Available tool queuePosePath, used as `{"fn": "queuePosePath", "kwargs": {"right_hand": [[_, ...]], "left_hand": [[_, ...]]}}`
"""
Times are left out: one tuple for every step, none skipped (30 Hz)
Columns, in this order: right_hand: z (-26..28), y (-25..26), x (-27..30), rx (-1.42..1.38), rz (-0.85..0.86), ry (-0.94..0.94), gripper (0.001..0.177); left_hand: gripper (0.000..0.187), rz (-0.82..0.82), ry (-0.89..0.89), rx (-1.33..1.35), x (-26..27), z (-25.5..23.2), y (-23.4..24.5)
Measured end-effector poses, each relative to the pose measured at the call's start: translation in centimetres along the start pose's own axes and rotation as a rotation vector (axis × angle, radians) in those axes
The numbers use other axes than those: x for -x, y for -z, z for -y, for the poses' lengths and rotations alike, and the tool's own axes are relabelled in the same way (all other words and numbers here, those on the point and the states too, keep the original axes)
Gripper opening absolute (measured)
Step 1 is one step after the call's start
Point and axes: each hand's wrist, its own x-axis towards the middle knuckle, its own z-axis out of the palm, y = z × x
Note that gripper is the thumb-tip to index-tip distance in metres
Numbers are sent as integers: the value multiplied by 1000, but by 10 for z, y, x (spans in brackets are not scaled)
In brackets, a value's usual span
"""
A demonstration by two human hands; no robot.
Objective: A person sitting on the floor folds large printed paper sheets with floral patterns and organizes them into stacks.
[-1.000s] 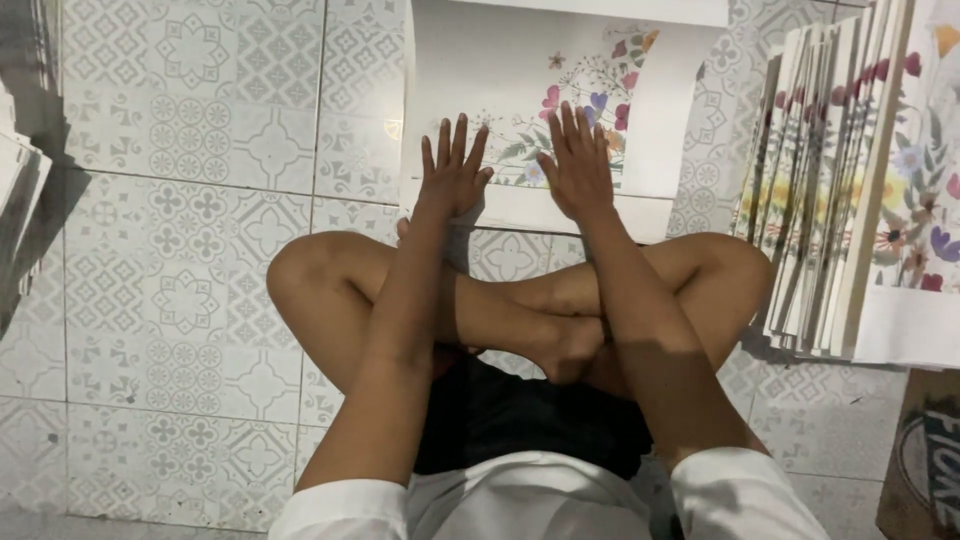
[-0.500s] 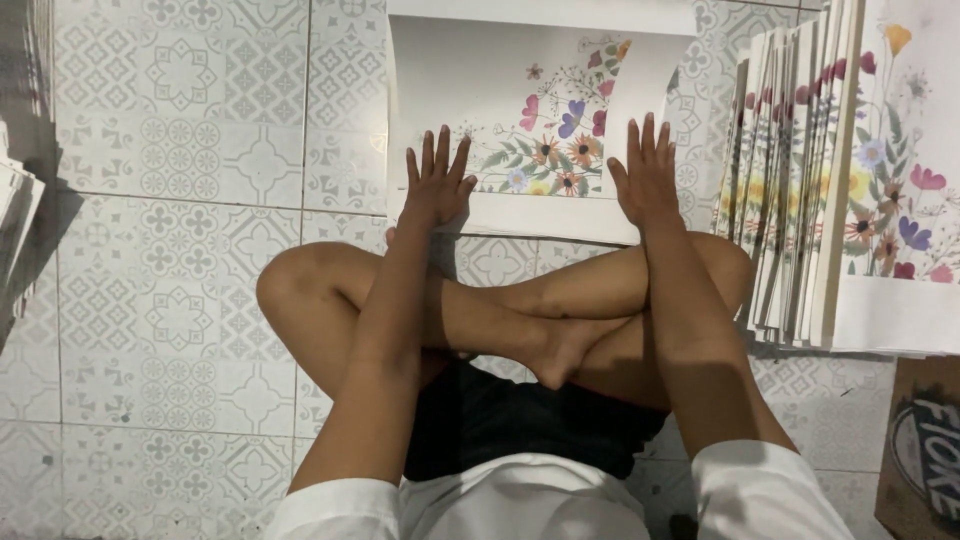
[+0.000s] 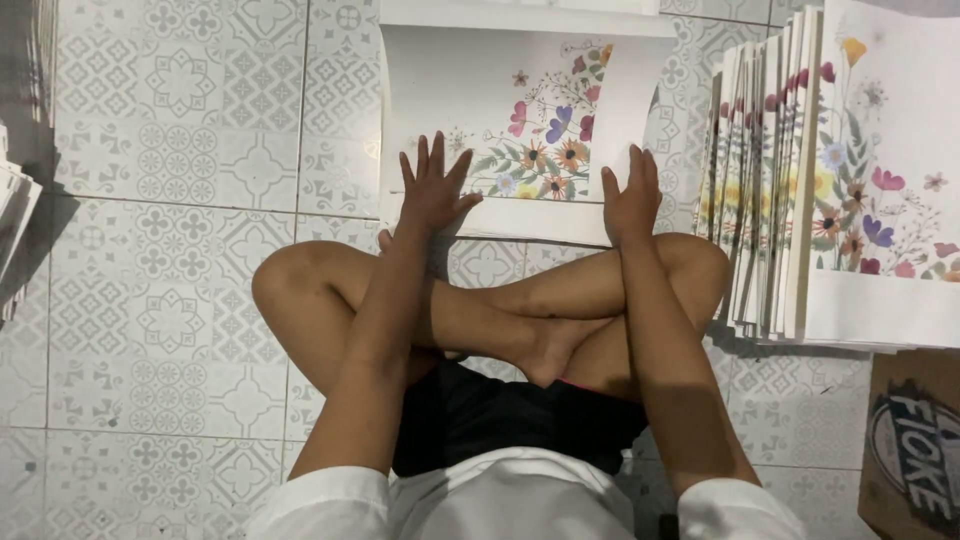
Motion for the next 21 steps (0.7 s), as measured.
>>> {"fn": "queuePosePath", "kwargs": {"right_hand": [[-5, -1, 2, 0, -1, 6, 64], [-10, -2, 3, -121, -54, 13, 63], [-17, -5, 7, -242, -105, 13, 61], [-19, -5, 9, -243, -104, 14, 61], [-22, -6, 8, -309, -131, 36, 61], [-25, -5, 8, -375, -157, 58, 60], [-31, -9, 4, -375, -163, 59, 60], [-37, -12, 1, -407, -194, 66, 61], [-44, -16, -4, -438, -225, 73, 61], [-42, -12, 0, -438, -229, 73, 61], [-39, -10, 4, -440, -246, 66, 59], [-36, -8, 7, -441, -262, 59, 56], [-41, -11, 4, -443, -262, 58, 56], [-46, -13, 0, -434, -278, 61, 57], [-50, -16, -6, -427, -295, 66, 57], [-57, -19, -11, -432, -296, 68, 57], [-63, -24, -15, -473, -291, 11, 58], [-69, -29, -20, -513, -285, -47, 60], [-72, -31, -19, -514, -281, -47, 60], [-75, -34, -17, -523, -251, -51, 58], [-76, -32, -21, -532, -230, -49, 56]], "left_hand": [[85, -6, 3, 0, -5, 2, -10], [69, -81, -138, 6, -10, 5, -19], [55, -149, -280, 12, -14, 8, -30], [55, -150, -279, 11, -15, 6, -39], [51, -229, -412, -76, -18, 4, -47], [48, -309, -544, -165, -22, 2, -54], [48, -311, -549, -166, -24, 2, -60], [39, -392, -629, -203, -26, 1, -65], [31, -472, -707, -241, -27, 1, -71], [31, -473, -711, -241, -21, -7, -60], [25, -524, -716, -294, -12, -14, -49], [20, -574, -721, -348, -4, -20, -39], [20, -573, -721, -350, -1, -28, -40], [20, -479, -622, -288, 2, -37, -42], [21, -388, -522, -230, 2, -45, -42], [21, -390, -523, -235, 0, -55, -68], [27, -223, -300, 202, -3, -64, -94], [35, -50, -63, 629, -5, -72, -120], [35, -50, -59, 628, 10, -94, -119], [55, 100, 123, 1133, 25, -116, -119], [79, 259, 305, 1633, 34, -140, -116]]}}
